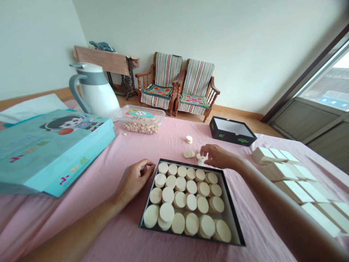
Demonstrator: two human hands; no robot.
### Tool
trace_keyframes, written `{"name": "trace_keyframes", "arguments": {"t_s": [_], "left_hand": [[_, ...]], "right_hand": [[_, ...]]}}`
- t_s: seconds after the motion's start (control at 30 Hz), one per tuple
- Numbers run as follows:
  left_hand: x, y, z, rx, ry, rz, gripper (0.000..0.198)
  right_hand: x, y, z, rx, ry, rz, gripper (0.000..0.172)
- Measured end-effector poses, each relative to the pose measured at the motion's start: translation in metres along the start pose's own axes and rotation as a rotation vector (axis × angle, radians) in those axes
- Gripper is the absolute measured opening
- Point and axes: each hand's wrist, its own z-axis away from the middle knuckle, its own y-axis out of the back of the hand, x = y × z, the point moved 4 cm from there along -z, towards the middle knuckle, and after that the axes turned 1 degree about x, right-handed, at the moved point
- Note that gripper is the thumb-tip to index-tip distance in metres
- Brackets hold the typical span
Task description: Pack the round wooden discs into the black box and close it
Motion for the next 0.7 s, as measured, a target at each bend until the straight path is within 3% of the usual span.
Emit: {"name": "trace_keyframes", "arguments": {"t_s": [0.1,0.27,0.37,0.47,0.7], "left_hand": [[-0.001,0.0,0.0,-0.001,0.002,0.005,0.035],[-0.003,-0.001,-0.001,-0.008,0.001,-0.004,0.036],[-0.004,-0.002,-0.001,-0.018,0.004,-0.018,0.038],[-0.005,-0.002,-0.001,-0.024,0.009,-0.026,0.04],[-0.005,-0.003,-0.002,-0.027,-0.003,-0.031,0.04]], "right_hand": [[0.006,-0.002,-0.002,-0.021,-0.028,0.033,0.017],[0.025,-0.001,-0.01,0.137,-0.124,0.113,0.031],[0.028,-0.003,-0.014,0.141,-0.052,0.1,0.038],[0.026,-0.007,-0.013,0.095,-0.018,0.108,0.033],[0.025,-0.014,-0.014,0.08,-0.164,0.184,0.025]]}}
